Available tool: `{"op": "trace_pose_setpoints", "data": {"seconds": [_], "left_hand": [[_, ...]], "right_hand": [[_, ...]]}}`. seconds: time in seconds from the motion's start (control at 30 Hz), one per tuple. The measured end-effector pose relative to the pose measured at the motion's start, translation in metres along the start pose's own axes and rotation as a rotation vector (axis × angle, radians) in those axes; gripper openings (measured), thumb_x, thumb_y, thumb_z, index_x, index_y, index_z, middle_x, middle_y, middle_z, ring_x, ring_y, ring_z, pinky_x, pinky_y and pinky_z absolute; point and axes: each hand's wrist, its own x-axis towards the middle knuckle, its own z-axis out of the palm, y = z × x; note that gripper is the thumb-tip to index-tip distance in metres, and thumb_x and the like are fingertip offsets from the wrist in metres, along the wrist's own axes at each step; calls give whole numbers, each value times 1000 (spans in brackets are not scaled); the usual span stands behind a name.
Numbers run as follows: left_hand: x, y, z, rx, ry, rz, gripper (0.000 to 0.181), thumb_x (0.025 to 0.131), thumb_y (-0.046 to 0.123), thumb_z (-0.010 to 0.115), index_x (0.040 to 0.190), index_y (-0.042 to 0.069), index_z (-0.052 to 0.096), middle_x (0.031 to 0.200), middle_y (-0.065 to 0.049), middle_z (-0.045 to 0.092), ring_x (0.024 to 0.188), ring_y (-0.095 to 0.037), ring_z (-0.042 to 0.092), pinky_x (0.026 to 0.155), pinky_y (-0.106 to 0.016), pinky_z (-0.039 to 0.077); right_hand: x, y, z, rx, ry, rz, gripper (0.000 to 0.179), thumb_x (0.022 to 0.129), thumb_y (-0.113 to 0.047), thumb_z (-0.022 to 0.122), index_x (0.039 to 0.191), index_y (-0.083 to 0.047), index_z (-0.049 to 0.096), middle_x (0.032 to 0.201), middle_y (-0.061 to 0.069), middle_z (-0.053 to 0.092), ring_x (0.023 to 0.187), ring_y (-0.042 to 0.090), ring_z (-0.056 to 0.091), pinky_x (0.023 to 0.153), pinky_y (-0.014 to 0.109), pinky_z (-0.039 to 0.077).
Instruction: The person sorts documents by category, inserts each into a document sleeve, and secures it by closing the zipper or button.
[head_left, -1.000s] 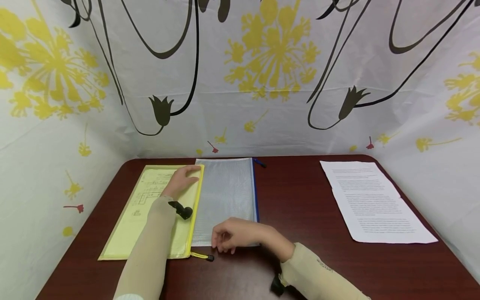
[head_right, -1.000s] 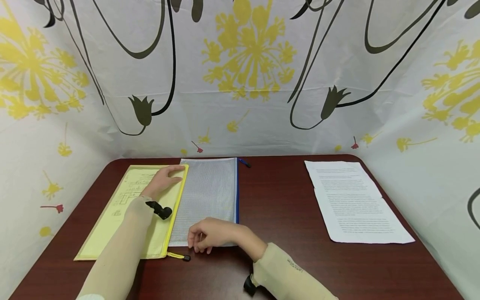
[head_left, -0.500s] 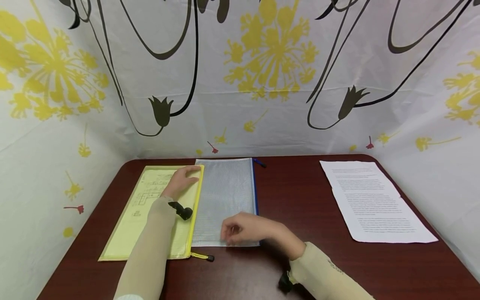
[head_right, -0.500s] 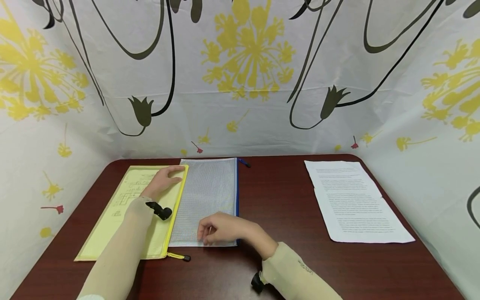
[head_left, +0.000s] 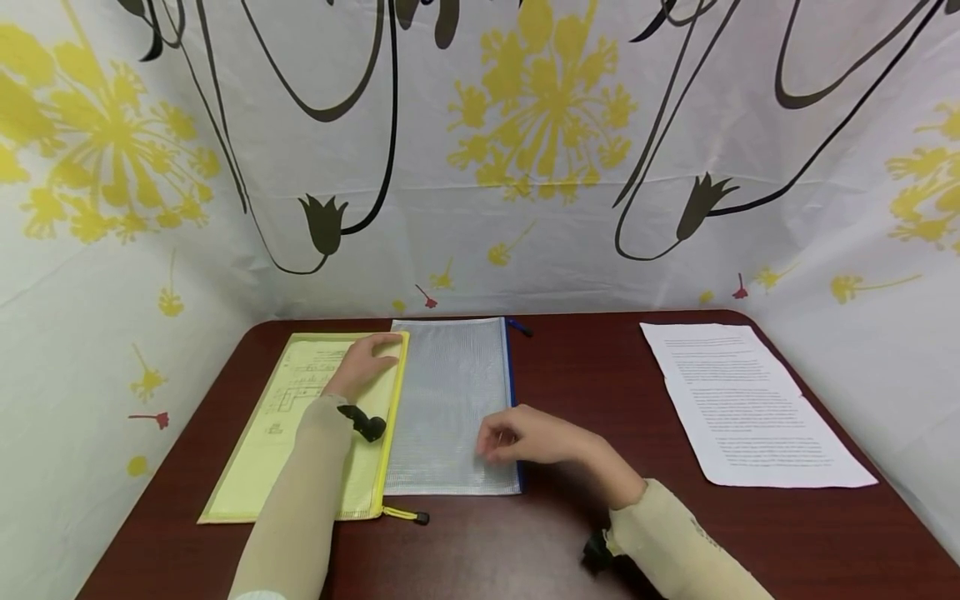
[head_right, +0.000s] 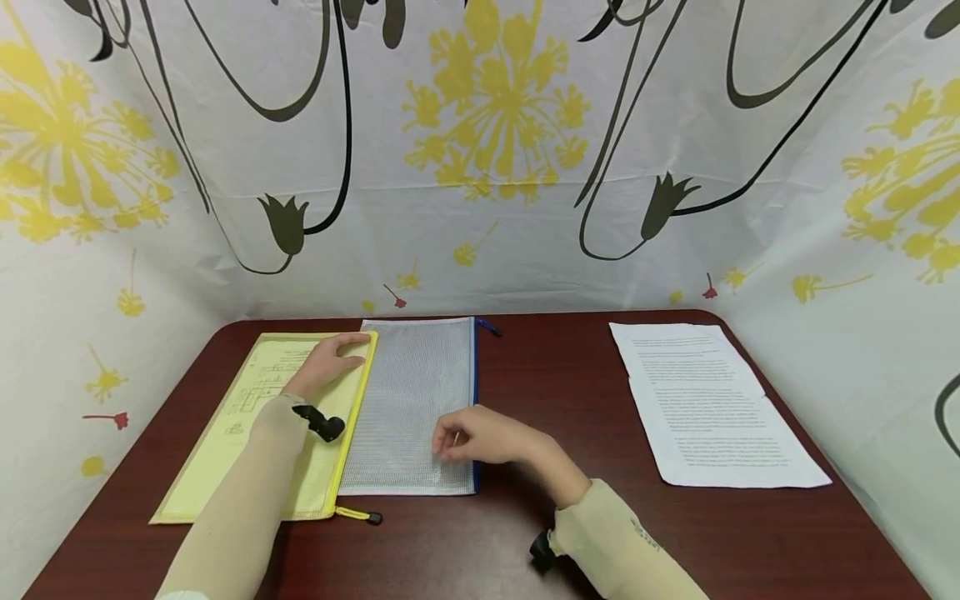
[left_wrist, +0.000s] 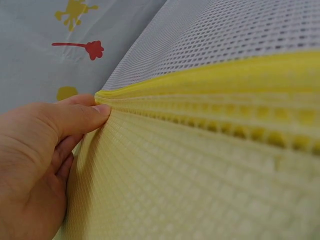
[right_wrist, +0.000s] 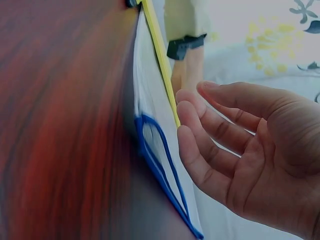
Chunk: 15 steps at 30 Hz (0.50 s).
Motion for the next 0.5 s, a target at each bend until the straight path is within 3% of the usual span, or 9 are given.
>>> {"op": "trace_pose_setpoints", "data": {"seconds": [0.17, 0.4, 0.5], "left_hand": [[-1, 1, 0, 16, 8, 5, 46, 98, 11, 61, 143, 11, 52, 154, -9, 47, 148, -32, 34, 124, -50, 24], [-2, 3, 0, 20, 6, 11, 47, 98, 10, 60, 144, 9, 51, 154, -10, 47, 148, -31, 34, 124, -49, 24], [-3, 3, 0, 18, 6, 7, 47, 98, 9, 60, 144, 9, 51, 154, -10, 47, 148, -31, 34, 124, -49, 24]], "right_hand": [[-11, 8, -9, 25, 44, 22, 8, 94, -12, 67, 101, -8, 70, 93, 2, 71, 82, 8, 63, 72, 22, 55], [-26, 19, -22, 76, 84, 74, 10, 95, -7, 65, 103, -4, 68, 94, 8, 73, 83, 21, 68, 71, 38, 60], [-33, 24, -28, 71, 106, 94, 9, 96, -6, 63, 104, -4, 67, 95, 11, 73, 84, 23, 68, 72, 40, 60]]}}
